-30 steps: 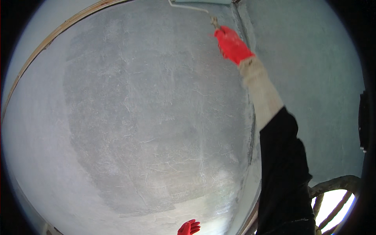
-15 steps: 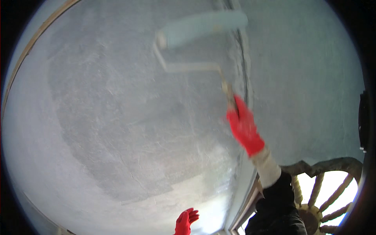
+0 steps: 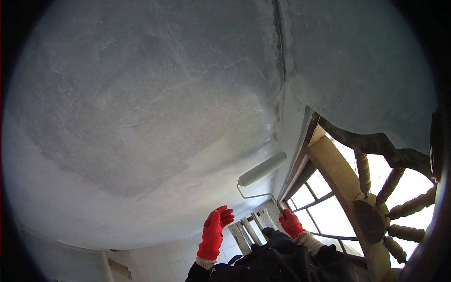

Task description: The person uses a paint roller to apply paint to a ceiling, working across the surface and near the decorative wooden trim of a window.

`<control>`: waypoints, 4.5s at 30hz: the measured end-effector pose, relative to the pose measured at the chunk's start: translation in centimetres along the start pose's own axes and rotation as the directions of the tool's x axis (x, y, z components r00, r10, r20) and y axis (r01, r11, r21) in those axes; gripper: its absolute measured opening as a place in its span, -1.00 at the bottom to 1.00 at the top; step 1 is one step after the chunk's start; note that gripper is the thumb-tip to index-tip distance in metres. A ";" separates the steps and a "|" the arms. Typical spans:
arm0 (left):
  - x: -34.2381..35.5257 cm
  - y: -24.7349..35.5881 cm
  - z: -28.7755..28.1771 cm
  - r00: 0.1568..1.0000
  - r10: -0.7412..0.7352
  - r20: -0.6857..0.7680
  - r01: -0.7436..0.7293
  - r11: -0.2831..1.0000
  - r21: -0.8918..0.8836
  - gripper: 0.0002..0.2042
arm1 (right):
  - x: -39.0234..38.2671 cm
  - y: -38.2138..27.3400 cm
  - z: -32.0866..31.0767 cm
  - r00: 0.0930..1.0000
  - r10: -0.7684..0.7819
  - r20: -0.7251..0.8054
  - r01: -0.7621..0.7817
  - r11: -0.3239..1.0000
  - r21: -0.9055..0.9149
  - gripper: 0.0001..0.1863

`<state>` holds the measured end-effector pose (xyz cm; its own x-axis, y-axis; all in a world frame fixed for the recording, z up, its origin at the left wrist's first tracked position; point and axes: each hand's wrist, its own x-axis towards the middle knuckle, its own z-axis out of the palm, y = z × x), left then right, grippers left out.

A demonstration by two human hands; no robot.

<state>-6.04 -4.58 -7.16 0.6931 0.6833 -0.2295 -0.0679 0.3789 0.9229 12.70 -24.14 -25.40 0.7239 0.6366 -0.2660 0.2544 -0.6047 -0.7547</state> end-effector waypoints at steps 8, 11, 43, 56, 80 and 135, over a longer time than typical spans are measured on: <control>-0.8 -0.4 -1.2 0.998 -0.021 -0.055 0.021 1.000 -0.002 -0.60 | 5.2 0.2 2.8 0.999 0.014 -0.051 -0.015 1.000 -0.008 -0.76; -1.0 -0.5 -1.9 0.997 0.005 -0.074 -0.006 1.000 -0.011 -0.59 | 6.1 -1.3 2.3 0.999 -0.011 -0.047 0.011 1.000 -0.006 -0.78; 5.2 18.5 9.8 0.614 0.617 0.492 -0.683 0.728 -0.060 -0.65 | 3.2 -59.8 -35.4 0.244 -0.764 -0.597 0.937 0.345 -0.059 -0.67; 4.0 22.7 13.5 0.444 0.636 0.631 -0.811 0.585 -0.019 -0.62 | 0.9 -68.3 -41.4 0.060 -0.724 -0.687 0.963 0.224 -0.152 -0.67; 6.7 -12.3 -1.7 0.959 -0.182 0.216 0.068 0.892 0.447 -0.80 | -1.3 -10.5 7.1 0.955 -0.292 -0.049 0.294 0.912 0.287 -0.75; 0.3 31.7 12.2 0.265 0.879 0.396 -0.955 0.182 0.236 -0.51 | -2.6 -74.9 -38.4 0.174 -0.875 -0.451 0.984 0.165 0.060 -0.63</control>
<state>0.80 0.06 25.80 0.4087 0.2668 0.8728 -0.5044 -0.7309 0.4596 16.44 1.11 54.81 0.1930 0.4239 0.8849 0.7160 0.5559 -0.4224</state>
